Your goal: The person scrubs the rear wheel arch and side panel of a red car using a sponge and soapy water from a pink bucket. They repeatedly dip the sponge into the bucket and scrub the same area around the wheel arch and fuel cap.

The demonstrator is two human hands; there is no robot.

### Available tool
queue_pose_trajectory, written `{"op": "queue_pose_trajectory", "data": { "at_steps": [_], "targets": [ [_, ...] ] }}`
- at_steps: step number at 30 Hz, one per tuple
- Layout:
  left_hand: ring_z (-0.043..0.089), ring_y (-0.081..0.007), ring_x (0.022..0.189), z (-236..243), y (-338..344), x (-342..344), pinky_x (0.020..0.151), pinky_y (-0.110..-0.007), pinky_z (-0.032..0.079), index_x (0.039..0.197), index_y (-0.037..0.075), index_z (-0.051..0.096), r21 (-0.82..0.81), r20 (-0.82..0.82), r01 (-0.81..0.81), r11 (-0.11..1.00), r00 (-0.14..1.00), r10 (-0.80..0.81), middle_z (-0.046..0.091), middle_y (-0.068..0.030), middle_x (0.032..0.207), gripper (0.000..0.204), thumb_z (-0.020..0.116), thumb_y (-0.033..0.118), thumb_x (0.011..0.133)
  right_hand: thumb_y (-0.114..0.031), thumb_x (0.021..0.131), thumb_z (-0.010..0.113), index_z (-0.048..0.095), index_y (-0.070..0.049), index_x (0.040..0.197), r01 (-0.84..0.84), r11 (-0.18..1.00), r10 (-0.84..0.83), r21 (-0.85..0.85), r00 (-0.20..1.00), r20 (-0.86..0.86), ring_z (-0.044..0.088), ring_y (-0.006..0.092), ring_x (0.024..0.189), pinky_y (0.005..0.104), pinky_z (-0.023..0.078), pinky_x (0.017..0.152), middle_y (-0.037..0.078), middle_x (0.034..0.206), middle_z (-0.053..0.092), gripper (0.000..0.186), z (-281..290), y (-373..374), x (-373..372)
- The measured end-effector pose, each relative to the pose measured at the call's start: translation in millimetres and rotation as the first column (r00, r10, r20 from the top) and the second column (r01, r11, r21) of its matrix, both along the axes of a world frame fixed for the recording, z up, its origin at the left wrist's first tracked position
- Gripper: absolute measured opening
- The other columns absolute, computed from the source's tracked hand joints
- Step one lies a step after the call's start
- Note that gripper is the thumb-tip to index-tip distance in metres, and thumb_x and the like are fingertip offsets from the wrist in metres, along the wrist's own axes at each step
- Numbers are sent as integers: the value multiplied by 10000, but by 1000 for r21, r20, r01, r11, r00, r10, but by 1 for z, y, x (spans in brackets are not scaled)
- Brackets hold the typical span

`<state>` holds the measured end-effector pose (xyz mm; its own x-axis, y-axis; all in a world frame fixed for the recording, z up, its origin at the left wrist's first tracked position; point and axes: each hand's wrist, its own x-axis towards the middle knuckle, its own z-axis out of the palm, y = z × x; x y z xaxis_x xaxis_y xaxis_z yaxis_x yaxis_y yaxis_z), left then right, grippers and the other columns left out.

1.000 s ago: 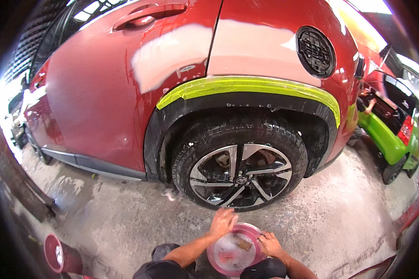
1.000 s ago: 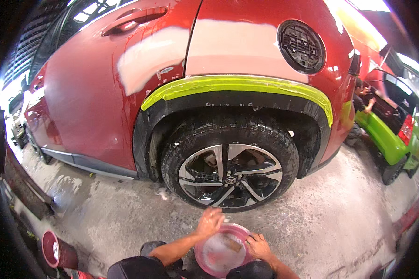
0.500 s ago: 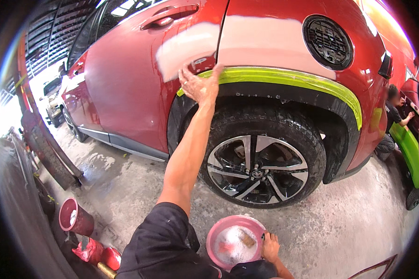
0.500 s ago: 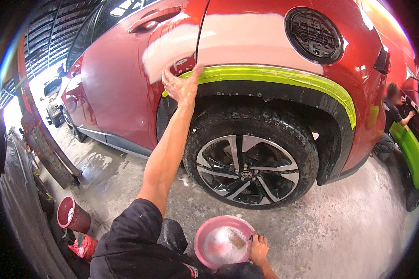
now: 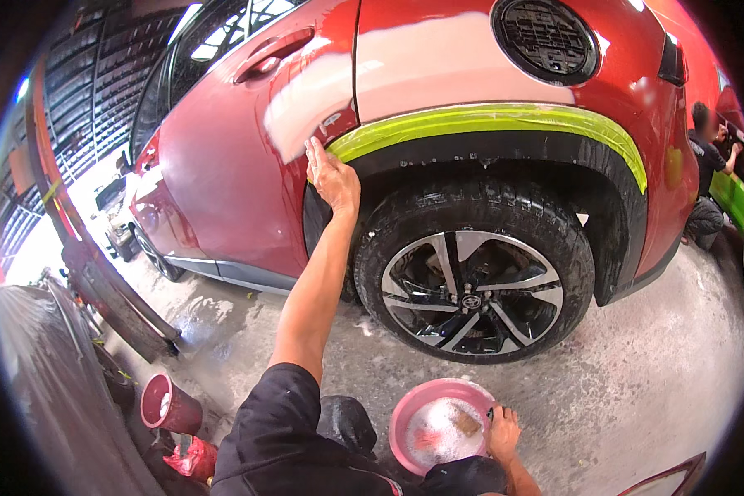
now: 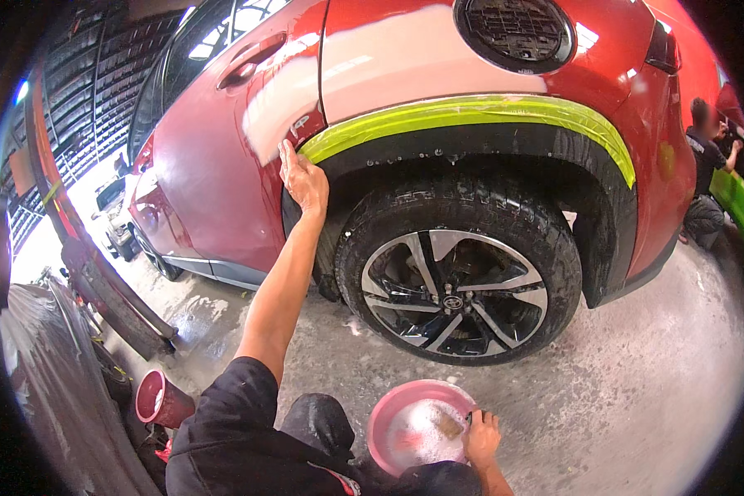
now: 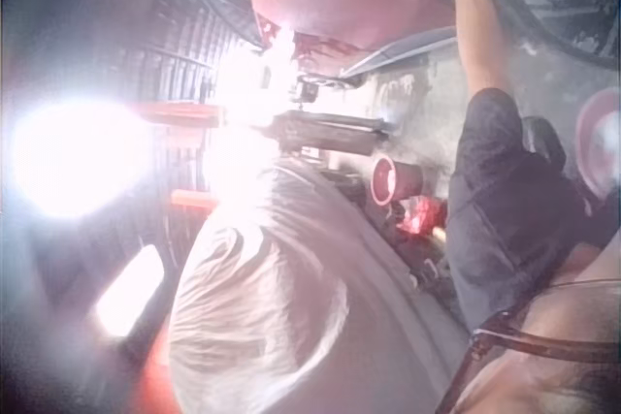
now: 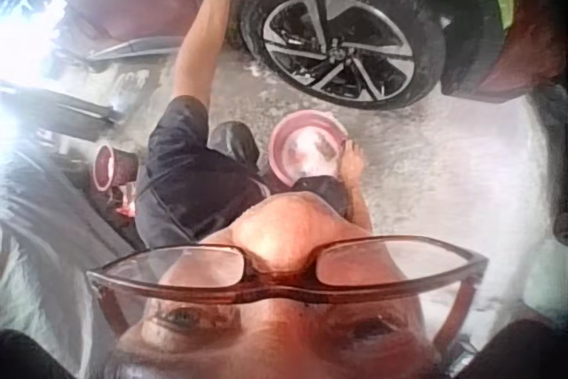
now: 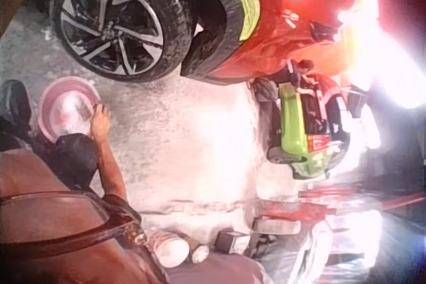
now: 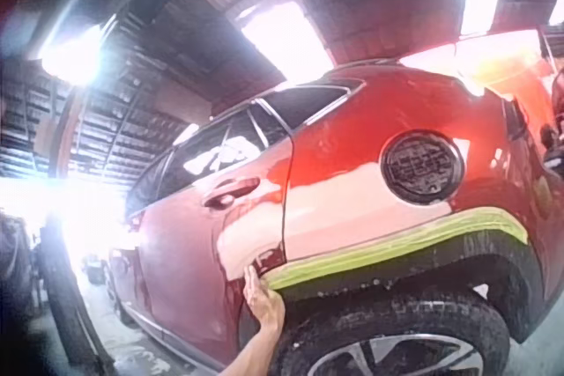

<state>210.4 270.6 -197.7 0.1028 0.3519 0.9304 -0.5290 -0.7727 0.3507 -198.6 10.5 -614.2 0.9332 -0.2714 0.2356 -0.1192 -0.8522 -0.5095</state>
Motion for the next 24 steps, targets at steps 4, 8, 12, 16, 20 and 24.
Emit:
{"op": "queue_pose_trajectory", "data": {
  "at_steps": [4, 8, 12, 16, 20, 24],
  "targets": [
    [418, -377, 1412, 0, 9, -9, 1154, -442, 312, 1444, -43, 465, 48, -55, 29, 998, 998, -26, 465, -251, 1500, 501, 461, 32, 948, -68, 738, 688, 605, -94, 1119, 11, 1000, -11, 0, 1000, 11, 604, 400, 1003, 524, 530, 805, 168, 1023, 631, 391, -1, -1, -2],
    [494, -422, 1294, -17, -8, -66, 1125, -488, 333, 1388, -43, 504, 320, -70, 8, 947, 997, 15, 548, -259, 1393, 456, 516, 78, 949, -69, 760, 672, 603, -96, 1169, 18, 1000, -18, 2, 1000, 16, 601, 401, 1024, 531, 529, 815, 169, 1036, 630, 416, 9, -4, -8],
    [640, -413, 977, -182, -47, -186, 840, -486, 532, 1066, 7, 641, 474, -519, 614, 632, 774, -363, 657, -223, 1100, 263, 666, 146, 844, -64, 781, 668, 575, -96, 1253, 28, 999, -28, 26, 1000, -5, 592, 415, 1055, 530, 519, 857, 186, 1089, 630, 482, 6, -5, -10],
    [690, -371, 990, -422, -47, -279, 891, -477, 535, 1080, 64, 723, 43, -932, 999, -2, 41, 359, 723, -188, 1048, 359, 630, 352, 887, -97, 807, 663, 559, -114, 1270, 5, 1000, -4, 23, 1000, -28, 592, 416, 1061, 528, 517, 861, 185, 1091, 629, 475, 11, -2, -12],
    [701, -378, 856, -539, -25, -311, 795, -501, 550, 949, 20, 743, 59, -884, 842, -536, 293, 363, 723, -205, 938, 296, 551, 229, 865, -131, 807, 686, 553, -128, 1265, 48, 998, -47, 29, 999, -14, 591, 416, 1067, 525, 518, 862, 179, 1080, 630, 477, 2, 0, -13],
    [707, -378, 887, -508, -34, -340, 798, -502, 553, 866, 21, 749, 48, -823, 933, -356, 239, 516, 719, -219, 923, 280, 577, 238, 833, -145, 798, 705, 549, -127, 1259, 31, 1000, -30, -5, 999, 19, 599, 418, 1040, 524, 518, 857, 172, 1053, 631, 487, 2, -1, -17]
  ]
}}
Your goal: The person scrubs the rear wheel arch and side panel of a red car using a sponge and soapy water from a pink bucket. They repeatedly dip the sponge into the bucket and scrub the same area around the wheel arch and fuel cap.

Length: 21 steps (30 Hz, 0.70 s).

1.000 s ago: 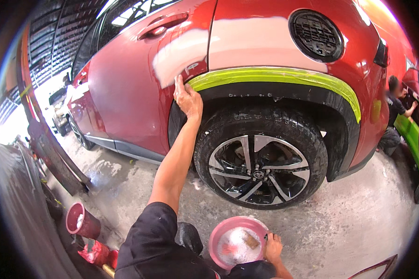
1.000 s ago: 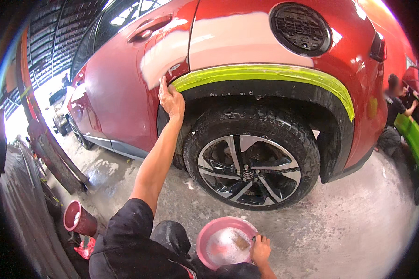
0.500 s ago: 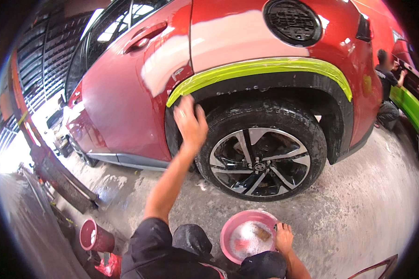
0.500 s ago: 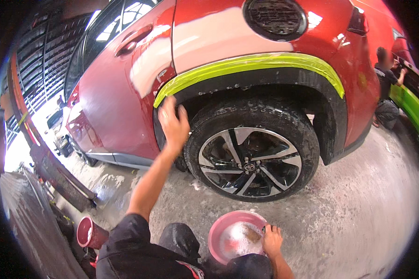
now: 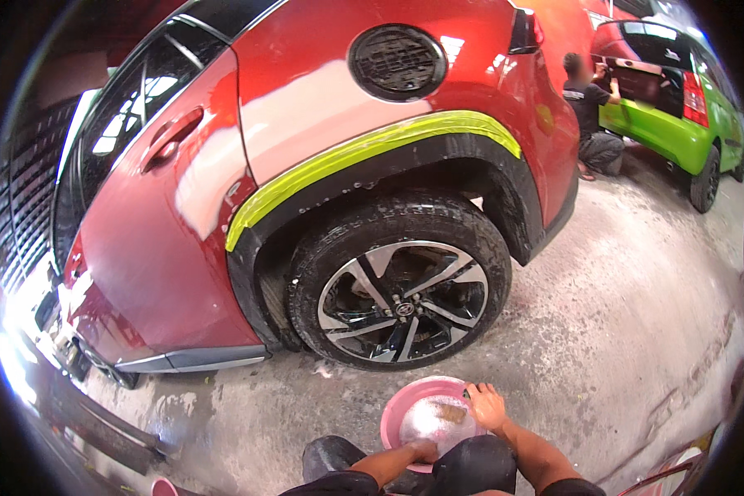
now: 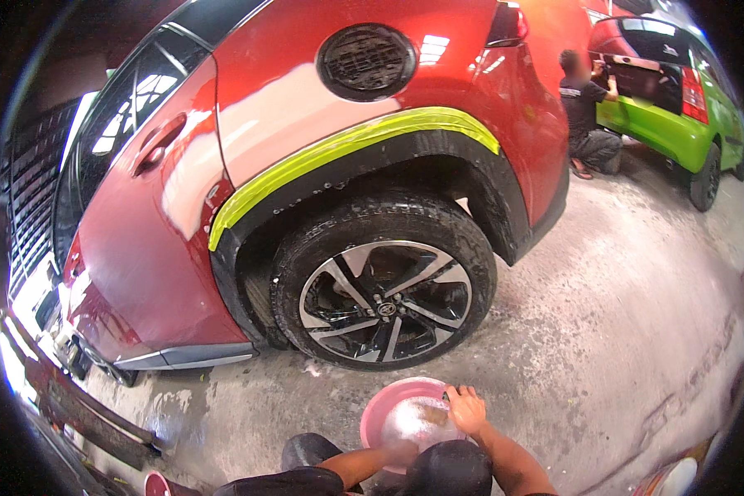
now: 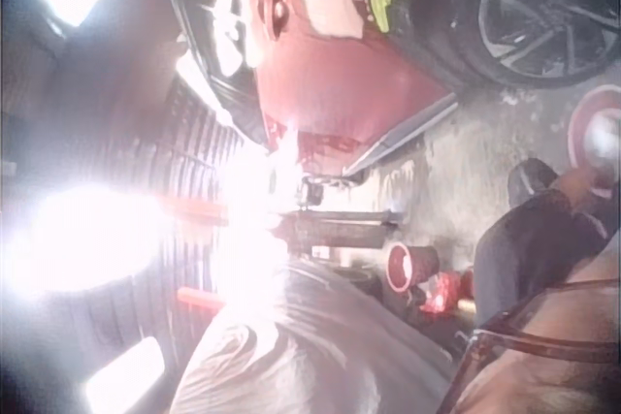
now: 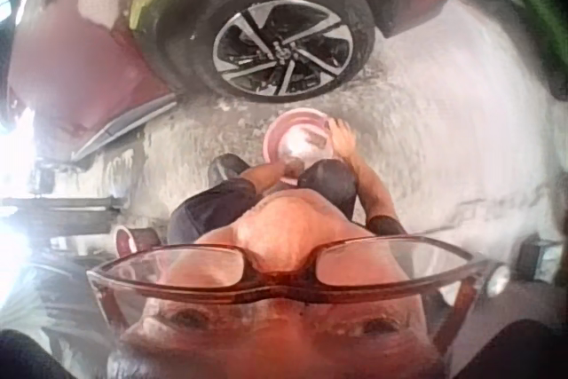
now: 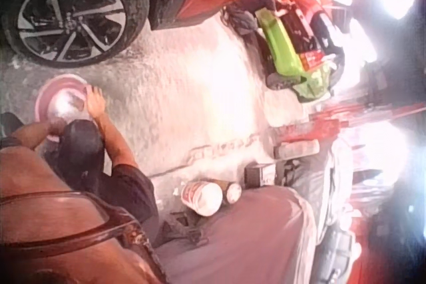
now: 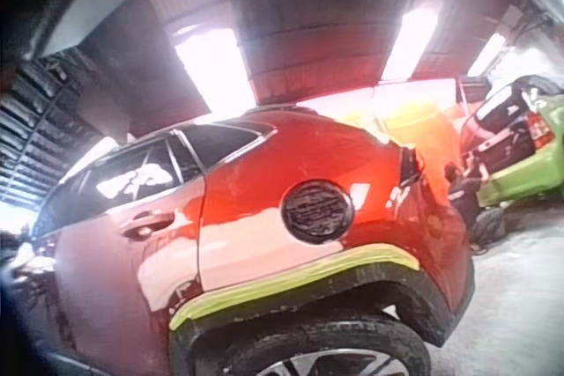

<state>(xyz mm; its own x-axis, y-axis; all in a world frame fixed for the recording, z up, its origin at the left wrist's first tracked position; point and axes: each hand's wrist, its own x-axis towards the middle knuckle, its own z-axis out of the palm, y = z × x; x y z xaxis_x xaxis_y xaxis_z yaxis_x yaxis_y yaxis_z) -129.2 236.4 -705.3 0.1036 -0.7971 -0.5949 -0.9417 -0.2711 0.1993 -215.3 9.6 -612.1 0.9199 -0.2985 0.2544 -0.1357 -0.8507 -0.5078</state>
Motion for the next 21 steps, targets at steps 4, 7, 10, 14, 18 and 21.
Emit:
{"op": "queue_pose_trajectory", "data": {
  "at_steps": [4, 7, 10, 14, 18, 21],
  "targets": [
    [678, -348, 1088, 35, -17, 2, 921, -522, 527, 1141, 50, 697, -250, 184, -188, 950, 954, 237, 705, -208, 1127, 406, 577, 333, 876, -132, 792, 703, 549, -125, 1258, -7, 1000, 7, -1, 1000, 13, 602, 421, 1021, 526, 517, 849, 176, 1033, 630, 491, 2, 1, 0],
    [587, -376, 1228, 4, 4, 9, 974, -517, 498, 1301, 104, 607, -433, 186, -145, 890, 951, 246, 635, -184, 1286, 466, 548, 381, 931, -106, 781, 692, 549, -120, 1263, -13, 999, 13, 31, 1000, 14, 600, 424, 1022, 527, 520, 840, 184, 1033, 629, 503, 8, 7, 3],
    [569, -352, 1269, -2, 6, 5, 998, -518, 481, 1389, 157, 565, -89, 365, 70, 994, 931, -33, 566, -179, 1408, 487, 488, 364, 956, -88, 779, 678, 549, -115, 1273, -7, 999, 6, 35, 1000, 21, 598, 428, 1025, 528, 521, 835, 192, 1041, 628, 512, 2, 2, -1],
    [562, -336, 1284, -15, -12, 17, 1022, -499, 473, 1375, 153, 582, 457, -8, 108, 883, 993, -117, 530, -217, 1431, 479, 452, 366, 966, -81, 787, 659, 546, -105, 1289, 13, 999, -14, 32, 1000, 21, 594, 433, 1037, 532, 519, 841, 202, 1051, 627, 516, -3, 3, 2],
    [596, -358, 1216, -34, -9, 14, 1007, -506, 473, 1304, 167, 614, 250, -125, -109, 962, 982, 144, 590, -208, 1344, 444, 450, 410, 969, -82, 789, 649, 545, -106, 1311, -34, 999, 34, 1, 999, 27, 607, 426, 1040, 534, 523, 852, 200, 1080, 642, 534, -1, 2, 3],
    [621, -374, 1164, -38, -12, 12, 995, -511, 474, 1250, 178, 637, 124, -190, -334, 934, 916, 353, 635, -202, 1279, 429, 448, 442, 971, -65, 750, 676, 541, -97, 1310, -26, 999, 25, 31, 999, 19, 600, 441, 1045, 543, 508, 872, 214, 1079, 637, 576, 5, 4, 1]
  ]
}}
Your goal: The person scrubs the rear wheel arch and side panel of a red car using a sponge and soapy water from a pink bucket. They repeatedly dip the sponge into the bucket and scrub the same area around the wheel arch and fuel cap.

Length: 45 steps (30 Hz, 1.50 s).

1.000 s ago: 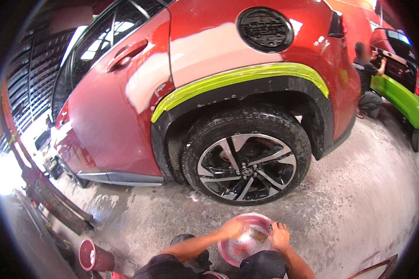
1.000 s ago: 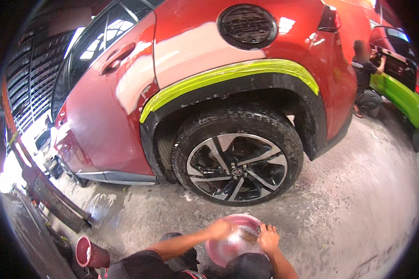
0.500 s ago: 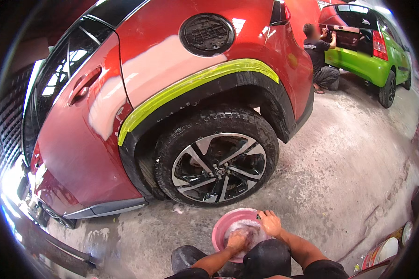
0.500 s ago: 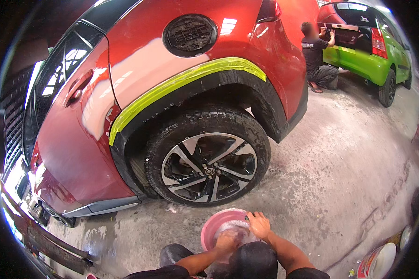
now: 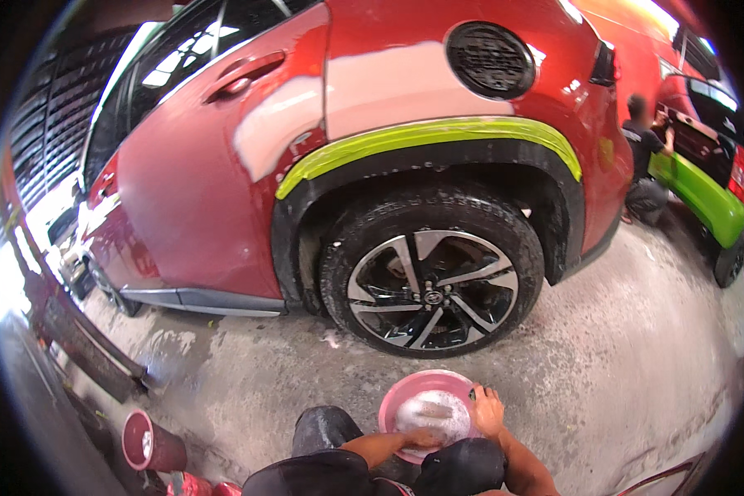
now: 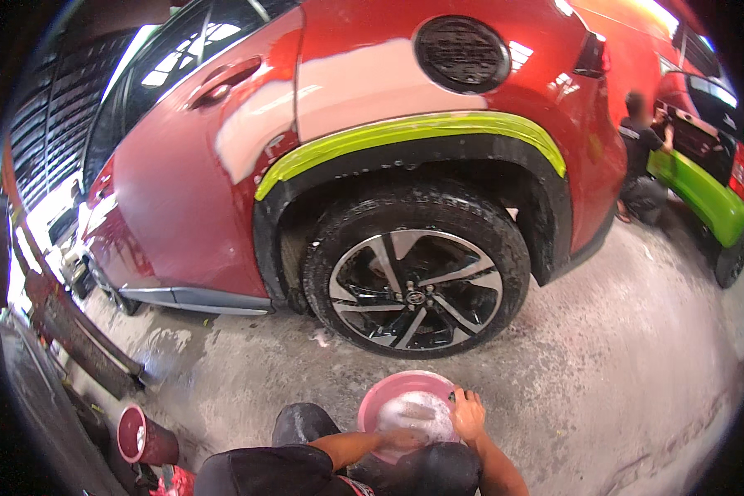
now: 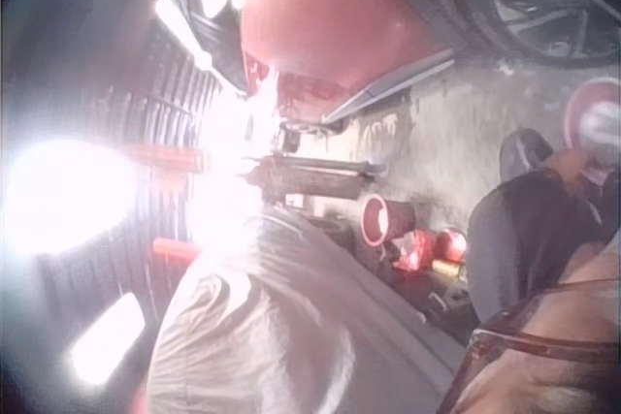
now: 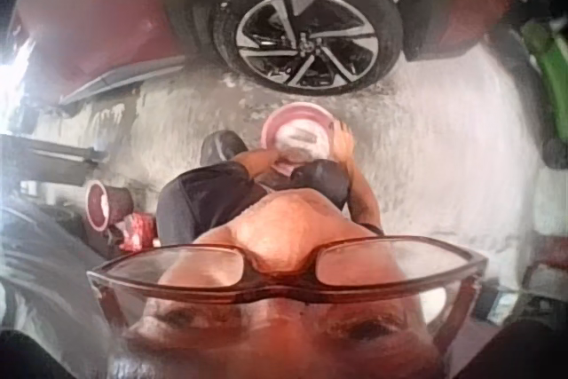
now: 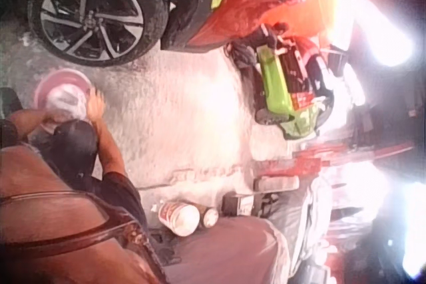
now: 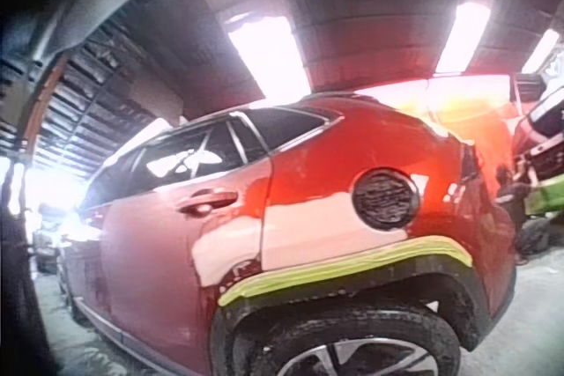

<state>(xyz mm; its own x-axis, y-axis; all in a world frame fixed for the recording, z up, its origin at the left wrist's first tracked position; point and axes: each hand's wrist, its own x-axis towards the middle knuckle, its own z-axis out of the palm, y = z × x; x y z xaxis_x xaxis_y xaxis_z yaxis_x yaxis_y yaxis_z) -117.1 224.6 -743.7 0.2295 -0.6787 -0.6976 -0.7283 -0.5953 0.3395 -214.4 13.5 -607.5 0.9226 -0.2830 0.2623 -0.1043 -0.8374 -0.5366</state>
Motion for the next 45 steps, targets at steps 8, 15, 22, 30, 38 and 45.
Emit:
{"op": "queue_pose_trajectory", "data": {
  "at_steps": [8, 15, 22, 30, 38, 45],
  "targets": [
    [698, -387, 986, 52, 17, -14, 878, -500, 542, 1186, 122, 668, -417, 532, 107, 903, 834, 146, 733, -166, 1041, 420, 465, 410, 958, -92, 785, 677, 544, -91, 1302, 7, 1000, -7, -13, 1000, -26, 600, 449, 1054, 551, 506, 873, 217, 1100, 636, 534, -11, 2, 7],
    [683, -364, 1024, -5, 6, 11, 953, -496, 508, 1193, 77, 683, -140, 148, 465, 874, 883, -446, 716, -157, 1134, 425, 466, 354, 955, -90, 790, 683, 548, -91, 1315, 16, 999, -17, -42, 999, -29, 599, 447, 1068, 539, 511, 880, 222, 1111, 634, 541, -8, 7, 5],
    [686, -385, 982, -20, 3, -3, 889, -500, 533, 1214, 166, 648, -227, 9, -75, 971, 997, 79, 707, -176, 1080, 374, 546, 354, 908, -58, 806, 640, 546, -114, 1323, 4, 1000, -3, -30, 1000, 24, 598, 443, 1047, 543, 502, 879, 221, 1099, 633, 528, -15, 4, 6],
    [706, -359, 903, 75, 3, -16, 804, -507, 551, 1009, 87, 700, -562, 418, 51, 826, 879, 230, 715, -173, 969, 284, 581, 322, 902, -83, 834, 611, 570, -107, 1258, 43, 999, -42, -33, 999, 28, 604, 464, 1012, 555, 501, 858, 243, 1062, 635, 427, -9, 6, 5],
    [626, -357, 854, 428, 22, 182, 758, -482, 493, 888, 50, 607, -744, 194, 668, 16, 193, 962, 642, -138, 891, 188, 745, 173, 858, -64, 851, 611, 597, -101, 1214, 102, 995, -102, 4, 992, 68, 625, 459, 951, 551, 512, 809, 236, 1004, 638, 366, -12, 8, 8],
    [684, -366, 771, 617, 69, 288, 719, -473, 530, 776, 41, 696, -874, 199, 454, 174, 8, 980, 703, -180, 798, 549, 753, 586, 795, -74, 831, 650, 598, -99, 1215, 105, 994, -104, -16, 994, 34, 626, 445, 944, 539, 515, 802, 223, 1010, 626, 389, -36, 0, 19]
  ]
}}
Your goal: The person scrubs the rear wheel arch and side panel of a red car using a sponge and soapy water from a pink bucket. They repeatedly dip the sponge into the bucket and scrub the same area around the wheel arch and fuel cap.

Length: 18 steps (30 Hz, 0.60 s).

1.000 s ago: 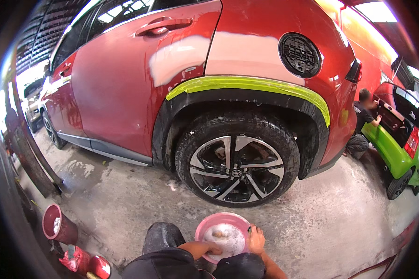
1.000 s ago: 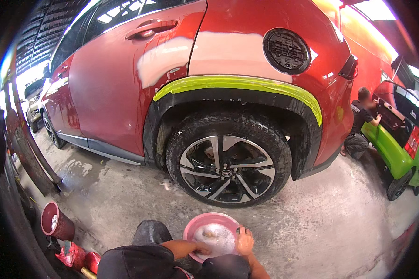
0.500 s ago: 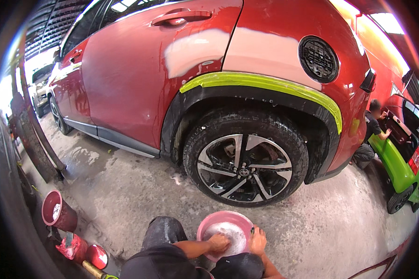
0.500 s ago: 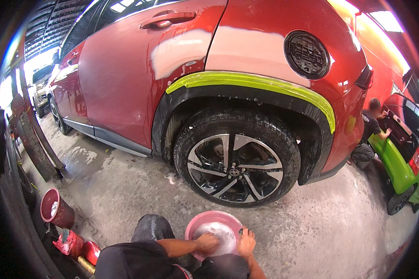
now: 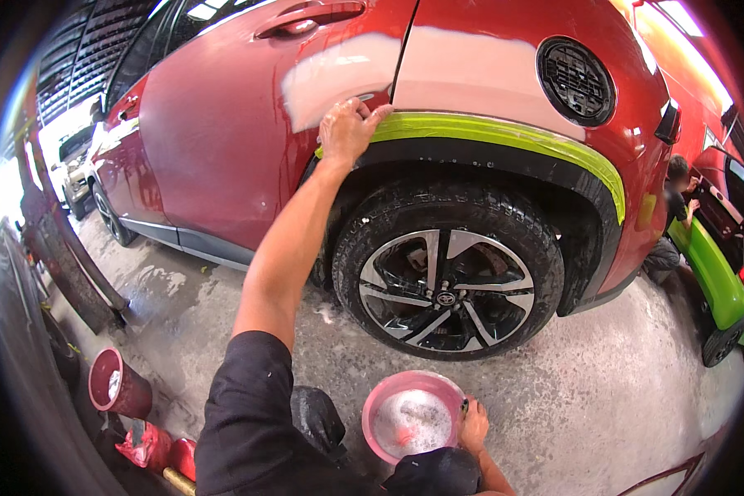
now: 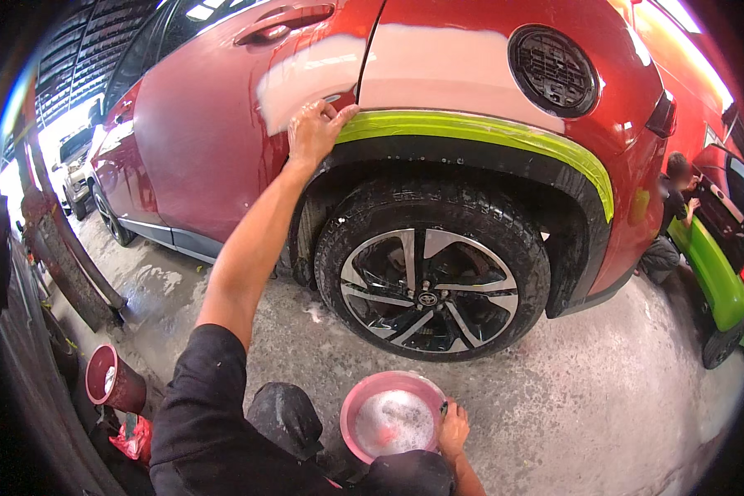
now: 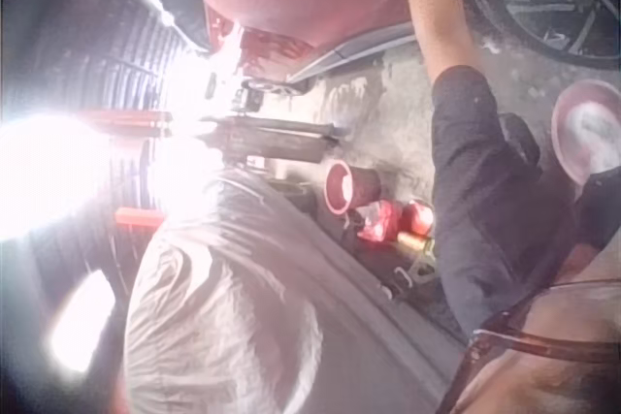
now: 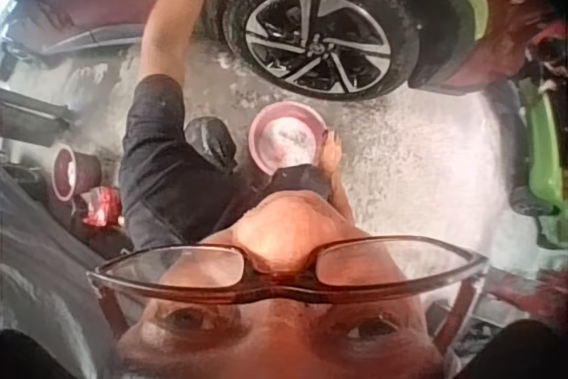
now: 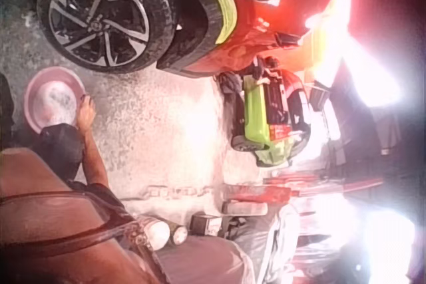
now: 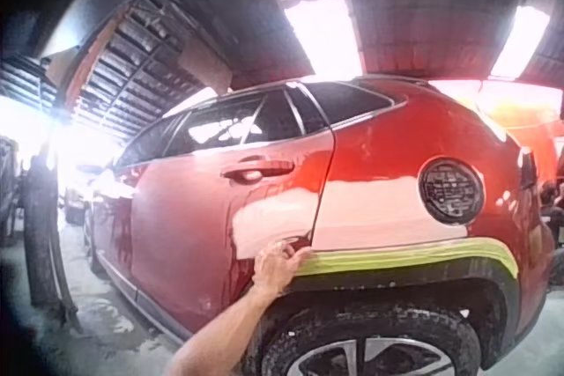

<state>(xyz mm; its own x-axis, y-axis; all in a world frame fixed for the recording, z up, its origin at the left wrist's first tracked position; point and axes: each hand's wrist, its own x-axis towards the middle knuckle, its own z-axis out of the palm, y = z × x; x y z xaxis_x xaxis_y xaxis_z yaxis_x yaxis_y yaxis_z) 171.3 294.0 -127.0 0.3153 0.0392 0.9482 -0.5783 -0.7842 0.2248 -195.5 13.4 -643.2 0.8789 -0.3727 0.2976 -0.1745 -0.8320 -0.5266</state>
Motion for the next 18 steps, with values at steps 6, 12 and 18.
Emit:
{"op": "queue_pose_trajectory", "data": {
  "at_steps": [6, 12, 18],
  "targets": [
    [699, -408, 700, 24, -2, 4, 659, -492, 552, 723, -8, 728, 160, -120, -35, 987, 991, 55, 685, -234, 699, 748, 730, 739, 704, -90, 829, 666, 578, -88, 1236, -9, 1000, 9, -10, 1000, -2, 620, 438, 967, 527, 519, 799, 219, 1035, 620, 417, 17, 4, -5],
    [693, -405, 723, 21, 0, 0, 686, -494, 545, 715, -14, 713, 220, -101, -46, 974, 992, 69, 694, -235, 739, 677, 709, 659, 793, -86, 825, 666, 584, -83, 1216, -2, 1000, 3, 29, 1000, -20, 611, 440, 980, 532, 512, 814, 220, 1022, 622, 399, 13, 4, -4],
    [697, -386, 726, 11, 12, 12, 702, -480, 539, 706, 2, 704, 146, -52, 107, 984, 994, -100, 688, -224, 712, 660, 686, 650, 831, -67, 820, 653, 587, -81, 1212, -17, 1000, 17, -20, 1000, 4, 610, 443, 940, 530, 513, 799, 223, 995, 623, 397, 14, 4, -1]
  ]
}}
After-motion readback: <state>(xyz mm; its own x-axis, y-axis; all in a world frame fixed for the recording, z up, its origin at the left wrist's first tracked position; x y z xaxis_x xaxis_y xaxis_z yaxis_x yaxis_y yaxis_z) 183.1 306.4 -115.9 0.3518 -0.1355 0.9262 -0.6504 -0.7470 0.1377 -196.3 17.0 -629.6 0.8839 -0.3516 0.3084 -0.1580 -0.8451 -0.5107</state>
